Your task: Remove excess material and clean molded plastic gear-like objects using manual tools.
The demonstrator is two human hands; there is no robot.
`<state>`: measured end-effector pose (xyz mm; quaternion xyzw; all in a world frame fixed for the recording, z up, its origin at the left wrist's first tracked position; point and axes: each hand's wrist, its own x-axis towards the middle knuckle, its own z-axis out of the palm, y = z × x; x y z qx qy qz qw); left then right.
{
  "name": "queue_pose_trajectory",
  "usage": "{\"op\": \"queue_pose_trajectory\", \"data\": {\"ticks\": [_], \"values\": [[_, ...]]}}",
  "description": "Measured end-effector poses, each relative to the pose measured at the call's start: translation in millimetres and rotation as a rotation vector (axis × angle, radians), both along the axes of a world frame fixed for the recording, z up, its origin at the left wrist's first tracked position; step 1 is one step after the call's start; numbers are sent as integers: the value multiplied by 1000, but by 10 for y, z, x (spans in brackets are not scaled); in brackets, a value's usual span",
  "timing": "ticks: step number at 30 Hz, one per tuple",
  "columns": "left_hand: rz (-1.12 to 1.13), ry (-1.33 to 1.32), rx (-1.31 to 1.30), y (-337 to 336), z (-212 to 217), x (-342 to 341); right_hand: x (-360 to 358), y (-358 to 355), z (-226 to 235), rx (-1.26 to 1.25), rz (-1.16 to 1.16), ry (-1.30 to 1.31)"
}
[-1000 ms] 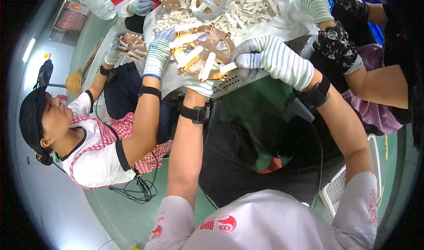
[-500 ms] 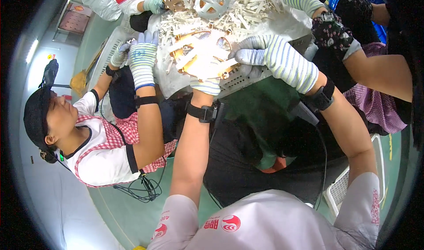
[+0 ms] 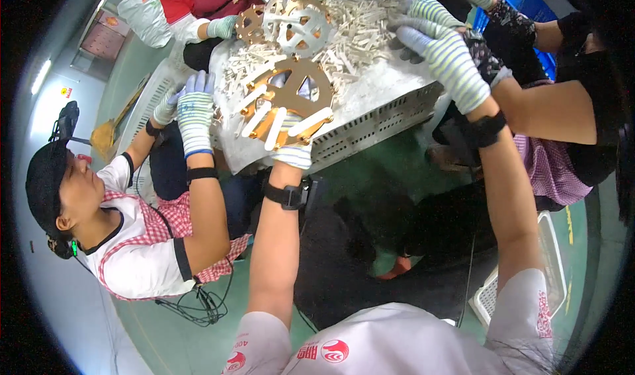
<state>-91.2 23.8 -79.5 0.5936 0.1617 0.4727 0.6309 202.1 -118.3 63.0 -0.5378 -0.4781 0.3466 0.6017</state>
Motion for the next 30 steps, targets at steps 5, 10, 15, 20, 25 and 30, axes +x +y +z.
{"op": "queue_pose_trajectory", "data": {"ticks": [5, 10, 15, 20, 25, 30], "values": [[352, 661, 134, 131, -281, -312, 150, 133, -511, -99, -186, -718], [107, -228, -482, -15, -102, -375, 179, 375, -656, -219, -315, -1063], [478, 725, 462, -405, 26, -296, 96, 563, -659, -324, -315, -1286], [460, 741, 571, -339, 163, -233, 107, 547, -695, -212, -279, -1440], [429, 736, 686, -312, 248, -60, 254, 414, -697, -176, -400, -1413], [424, 764, 793, -321, 329, 99, 16, 243, -376, 93, -354, -923]]}}
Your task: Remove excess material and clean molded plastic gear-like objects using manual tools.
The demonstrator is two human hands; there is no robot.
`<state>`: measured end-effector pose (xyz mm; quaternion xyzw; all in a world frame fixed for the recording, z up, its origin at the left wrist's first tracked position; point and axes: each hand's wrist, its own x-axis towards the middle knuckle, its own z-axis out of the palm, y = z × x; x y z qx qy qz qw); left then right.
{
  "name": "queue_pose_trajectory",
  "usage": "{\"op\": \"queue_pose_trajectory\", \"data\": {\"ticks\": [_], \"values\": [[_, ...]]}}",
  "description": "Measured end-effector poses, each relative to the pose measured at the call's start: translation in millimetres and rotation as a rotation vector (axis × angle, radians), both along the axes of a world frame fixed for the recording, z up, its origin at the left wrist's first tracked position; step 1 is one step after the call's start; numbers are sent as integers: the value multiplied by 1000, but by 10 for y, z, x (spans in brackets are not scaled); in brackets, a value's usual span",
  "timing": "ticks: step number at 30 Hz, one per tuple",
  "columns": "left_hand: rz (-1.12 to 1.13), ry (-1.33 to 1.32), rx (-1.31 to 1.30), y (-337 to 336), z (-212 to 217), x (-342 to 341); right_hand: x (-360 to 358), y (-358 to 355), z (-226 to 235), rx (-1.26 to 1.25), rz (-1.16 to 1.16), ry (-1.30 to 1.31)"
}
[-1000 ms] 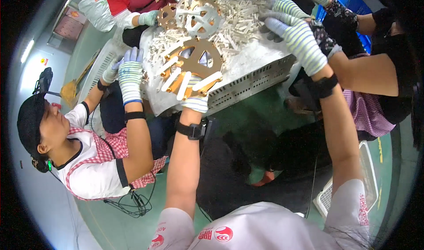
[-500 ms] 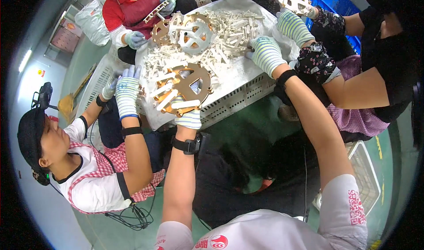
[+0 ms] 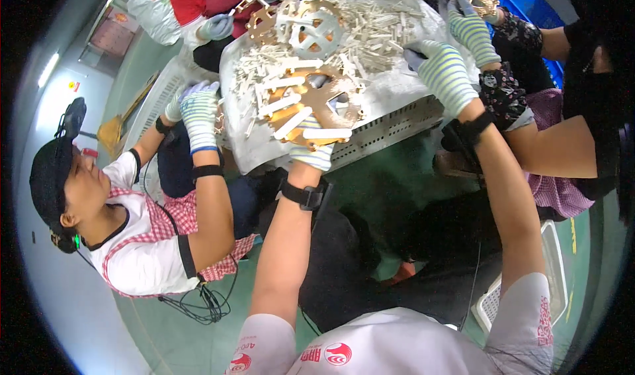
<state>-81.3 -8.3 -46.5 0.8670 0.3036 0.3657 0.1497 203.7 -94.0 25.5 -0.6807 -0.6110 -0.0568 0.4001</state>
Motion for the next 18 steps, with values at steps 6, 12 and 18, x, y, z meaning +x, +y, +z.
{"op": "queue_pose_trajectory", "data": {"ticks": [6, 12, 18], "values": [[34, 49, 56, 6, 34, 4, -611, -476, 439, -367, 536, 913], [62, 87, 96, 13, 47, -55, -904, -528, 447, -449, 623, 984], [79, 117, 134, 49, 59, -53, -858, -462, 401, -492, 672, 970]]}}
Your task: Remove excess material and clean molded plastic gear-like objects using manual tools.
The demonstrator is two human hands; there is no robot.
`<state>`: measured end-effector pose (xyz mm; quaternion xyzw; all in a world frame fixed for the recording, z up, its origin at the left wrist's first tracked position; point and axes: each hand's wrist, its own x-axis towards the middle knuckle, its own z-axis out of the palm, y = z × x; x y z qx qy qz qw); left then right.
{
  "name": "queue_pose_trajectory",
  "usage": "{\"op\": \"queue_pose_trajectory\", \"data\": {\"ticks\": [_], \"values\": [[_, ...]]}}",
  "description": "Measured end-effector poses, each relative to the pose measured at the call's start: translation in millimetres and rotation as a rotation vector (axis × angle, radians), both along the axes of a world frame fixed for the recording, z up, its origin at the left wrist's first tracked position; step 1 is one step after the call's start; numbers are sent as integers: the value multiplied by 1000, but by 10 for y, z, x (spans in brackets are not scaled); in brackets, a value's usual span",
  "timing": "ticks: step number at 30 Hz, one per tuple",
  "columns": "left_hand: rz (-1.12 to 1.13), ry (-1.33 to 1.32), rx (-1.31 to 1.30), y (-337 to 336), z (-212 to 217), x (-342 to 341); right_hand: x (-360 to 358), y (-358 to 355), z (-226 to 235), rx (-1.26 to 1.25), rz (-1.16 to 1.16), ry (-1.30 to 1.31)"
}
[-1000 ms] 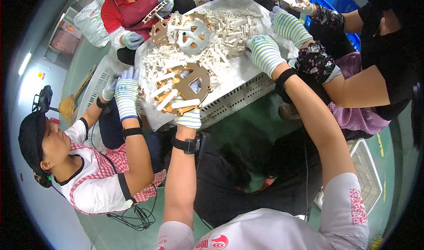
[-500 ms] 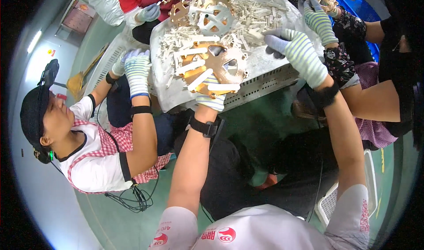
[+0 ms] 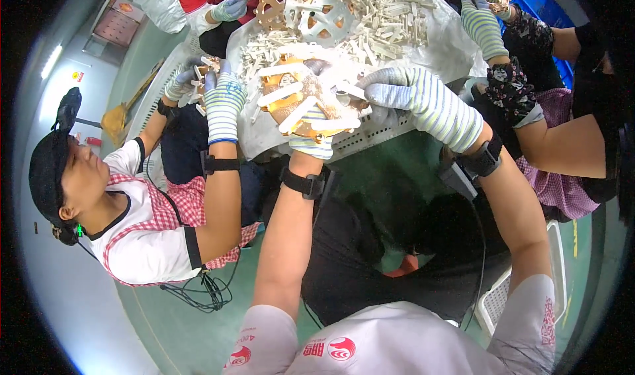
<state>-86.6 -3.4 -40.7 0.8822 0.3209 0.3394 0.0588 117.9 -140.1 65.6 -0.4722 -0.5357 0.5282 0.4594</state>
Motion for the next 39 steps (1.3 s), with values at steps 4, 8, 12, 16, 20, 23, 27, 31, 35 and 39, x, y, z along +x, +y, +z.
{"op": "queue_pose_trajectory", "data": {"ticks": [4, 8, 12, 16, 20, 23, 27, 31, 35, 39], "values": [[17, 25, 28, 7, 4, 16, -35, -4, -25, 8, -20, 8], [34, 45, 57, 23, 27, 45, -54, -48, -18, -26, -69, 32], [-13, 43, 34, 23, 33, 51, -20, -57, 19, -73, -55, 65], [-1, 40, 24, -9, 21, 2, -47, -53, 17, -66, -31, -9], [-22, 14, -8, -30, 10, -57, -76, -46, -13, -127, -35, 2], [-41, -2, -39, -55, -1, -99, -72, -33, -30, -44, 4, -28], [-61, -20, -82, -94, -14, -145, -108, -14, -45, 13, 6, -58], [-83, -34, -120, -104, -15, -164, -143, 11, -50, 135, -3, -146], [-102, -53, -158, -83, -6, -172, -129, 24, -32, 128, 52, -148], [-123, -88, -200, -83, 7, -174, -147, -4, 58, 107, 58, -121]]}}
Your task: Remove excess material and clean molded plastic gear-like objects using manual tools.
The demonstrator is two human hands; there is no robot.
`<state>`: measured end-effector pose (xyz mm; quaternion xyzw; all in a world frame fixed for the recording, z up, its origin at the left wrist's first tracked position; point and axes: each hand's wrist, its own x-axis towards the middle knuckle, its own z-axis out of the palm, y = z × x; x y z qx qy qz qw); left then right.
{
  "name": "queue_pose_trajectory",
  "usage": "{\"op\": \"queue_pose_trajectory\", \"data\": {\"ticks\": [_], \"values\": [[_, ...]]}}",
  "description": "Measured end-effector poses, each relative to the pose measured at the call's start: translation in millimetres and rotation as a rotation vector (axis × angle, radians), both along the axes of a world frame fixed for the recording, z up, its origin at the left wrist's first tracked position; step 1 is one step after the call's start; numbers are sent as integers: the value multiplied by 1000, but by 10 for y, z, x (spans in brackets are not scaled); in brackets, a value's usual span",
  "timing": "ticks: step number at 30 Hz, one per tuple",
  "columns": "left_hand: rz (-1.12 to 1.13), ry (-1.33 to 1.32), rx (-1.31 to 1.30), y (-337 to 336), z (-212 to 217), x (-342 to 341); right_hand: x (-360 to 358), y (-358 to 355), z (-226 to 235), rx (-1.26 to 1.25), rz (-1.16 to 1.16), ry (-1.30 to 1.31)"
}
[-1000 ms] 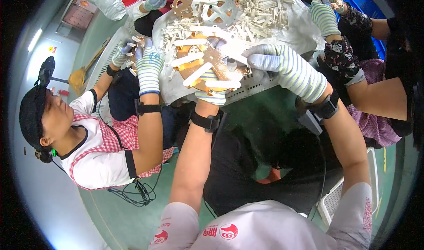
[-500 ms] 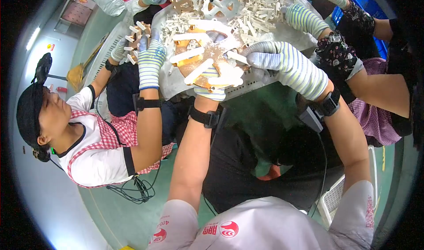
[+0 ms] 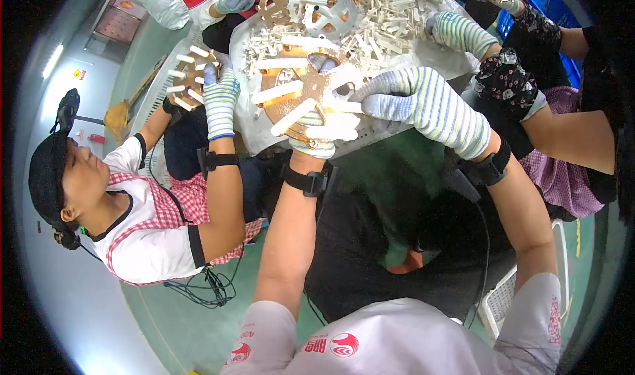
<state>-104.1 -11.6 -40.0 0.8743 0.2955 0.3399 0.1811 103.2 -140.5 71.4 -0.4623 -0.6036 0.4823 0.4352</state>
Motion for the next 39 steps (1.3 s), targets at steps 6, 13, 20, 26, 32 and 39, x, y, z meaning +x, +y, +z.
{"op": "queue_pose_trajectory", "data": {"ticks": [6, 13, 20, 26, 32, 39], "values": [[-25, -228, -166, 48, -30, 106, 338, -39, 209, 55, -178, 17], [22, -525, -438, 221, -128, 54, 950, 378, -253, 505, -504, -668], [65, -454, -464, 21, -286, -4, 668, 524, -581, 307, -622, -1161], [28, -427, -423, -100, -258, 86, 666, 765, -779, 388, -697, -1190], [-37, -378, -373, -138, -248, 195, 828, 681, -783, 459, -699, -1112], [-81, -304, -298, -252, -241, 296, 421, 326, -412, 600, -546, -1089]]}}
